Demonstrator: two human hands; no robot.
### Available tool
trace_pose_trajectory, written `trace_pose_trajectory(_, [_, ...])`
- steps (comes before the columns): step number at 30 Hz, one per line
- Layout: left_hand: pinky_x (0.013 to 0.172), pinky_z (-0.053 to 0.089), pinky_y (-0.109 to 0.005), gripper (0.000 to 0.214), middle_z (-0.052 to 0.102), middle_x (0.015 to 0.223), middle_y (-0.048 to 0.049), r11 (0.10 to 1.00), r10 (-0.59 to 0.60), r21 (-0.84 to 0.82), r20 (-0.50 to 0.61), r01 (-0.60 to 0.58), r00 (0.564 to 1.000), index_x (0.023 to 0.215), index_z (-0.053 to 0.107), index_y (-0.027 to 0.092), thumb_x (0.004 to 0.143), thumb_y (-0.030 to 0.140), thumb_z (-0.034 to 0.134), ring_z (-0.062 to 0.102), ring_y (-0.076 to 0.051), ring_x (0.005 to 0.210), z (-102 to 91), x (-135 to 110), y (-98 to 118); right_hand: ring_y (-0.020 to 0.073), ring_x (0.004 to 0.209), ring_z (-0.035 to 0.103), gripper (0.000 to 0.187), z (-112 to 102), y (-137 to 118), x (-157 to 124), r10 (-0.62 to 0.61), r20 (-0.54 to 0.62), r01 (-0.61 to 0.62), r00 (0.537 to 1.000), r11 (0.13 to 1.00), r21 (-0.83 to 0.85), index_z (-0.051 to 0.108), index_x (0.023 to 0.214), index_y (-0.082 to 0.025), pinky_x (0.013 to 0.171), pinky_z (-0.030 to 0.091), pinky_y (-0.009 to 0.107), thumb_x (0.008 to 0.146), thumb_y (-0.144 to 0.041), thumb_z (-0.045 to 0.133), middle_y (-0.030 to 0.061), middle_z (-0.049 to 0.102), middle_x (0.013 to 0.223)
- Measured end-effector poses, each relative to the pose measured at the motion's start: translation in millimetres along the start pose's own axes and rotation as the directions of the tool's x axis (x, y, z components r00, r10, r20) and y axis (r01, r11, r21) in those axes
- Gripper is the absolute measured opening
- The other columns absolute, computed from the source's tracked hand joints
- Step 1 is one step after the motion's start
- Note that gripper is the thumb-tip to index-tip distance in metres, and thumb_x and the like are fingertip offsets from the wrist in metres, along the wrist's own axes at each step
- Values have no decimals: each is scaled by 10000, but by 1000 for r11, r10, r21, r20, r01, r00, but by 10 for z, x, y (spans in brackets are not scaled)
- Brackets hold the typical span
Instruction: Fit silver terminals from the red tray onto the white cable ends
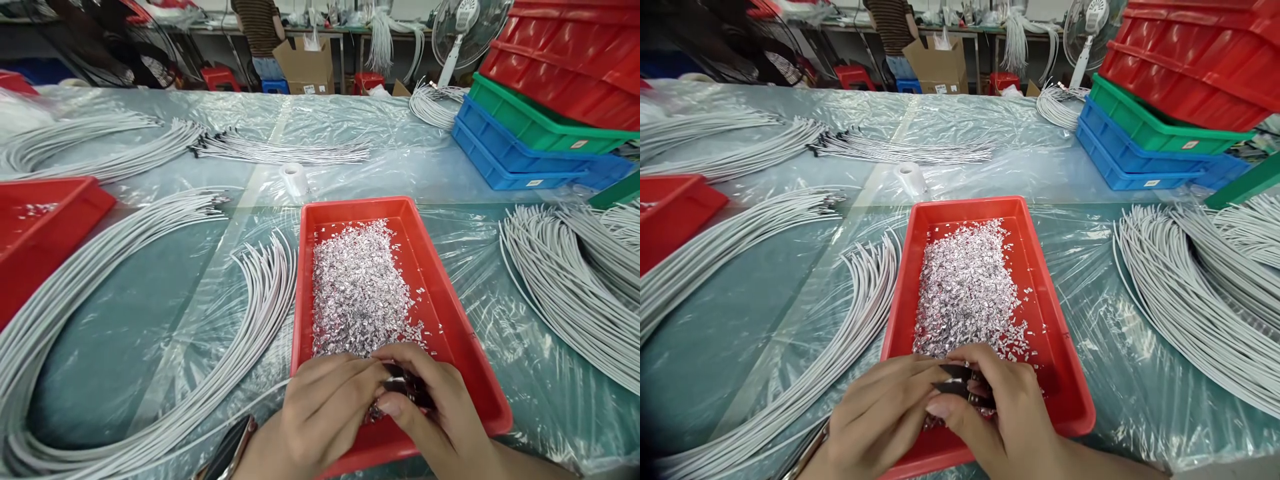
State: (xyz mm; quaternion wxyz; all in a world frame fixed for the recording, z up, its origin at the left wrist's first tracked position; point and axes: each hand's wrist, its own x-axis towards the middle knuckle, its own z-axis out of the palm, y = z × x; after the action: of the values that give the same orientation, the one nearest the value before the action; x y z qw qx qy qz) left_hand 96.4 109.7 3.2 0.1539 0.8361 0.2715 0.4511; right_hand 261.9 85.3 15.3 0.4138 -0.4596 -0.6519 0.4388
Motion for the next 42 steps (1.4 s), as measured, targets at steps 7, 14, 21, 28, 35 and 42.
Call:
trace_pose_trajectory(7, [770,508,-183,167,672,821,-64,1000,-21,-17,-30,20,999,969,593,50,915,45,434,610,-88,846,11,-21,-4,140,729,631,189,21,38,-36,76,27,-78,997,994,74,540,1056,-259,603,496,199,877,-314,561,-20,654,783])
trace_pose_trajectory(14, [711,515,-187,169,680,804,-59,999,-42,-20,-25,41,999,969,596,66,920,60,435,625,-93,796,1,6,-1,127,614,568,165,18,9,-42,159,66,-168,985,970,173,547,1040,-271,527,449,207,877,-298,540,-33,576,702])
trace_pose_trajectory(21, [692,513,-178,170,704,808,-41,996,-82,29,-81,85,993,959,601,101,939,100,432,641,-83,776,-48,62,36,120,585,525,174,-42,91,-46,136,76,-145,988,982,122,554,1039,-275,529,425,216,865,-294,557,-33,574,709])
trace_pose_trajectory(28, [603,482,-222,176,679,810,-49,989,-142,-44,-9,141,990,1020,594,104,919,83,451,606,-105,699,-7,19,-12,77,460,408,306,-196,54,-10,-7,-80,8,997,1000,4,546,1071,-327,403,356,160,804,-260,680,-79,514,633])
trace_pose_trajectory(35, [616,483,-240,190,666,836,-51,993,-112,-30,46,113,993,1046,587,101,902,53,473,582,-114,706,30,-28,-20,97,407,452,296,-267,-4,14,-198,2,191,980,942,-277,562,1027,-292,394,403,214,810,-98,615,-62,569,592])
trace_pose_trajectory(42, [594,486,-250,198,663,826,-65,997,-72,43,76,69,994,1060,580,94,908,57,459,572,-131,701,40,-30,-22,111,488,545,333,-353,-21,21,-178,104,205,978,906,-371,545,1049,-285,490,467,233,801,-69,596,-30,650,727])
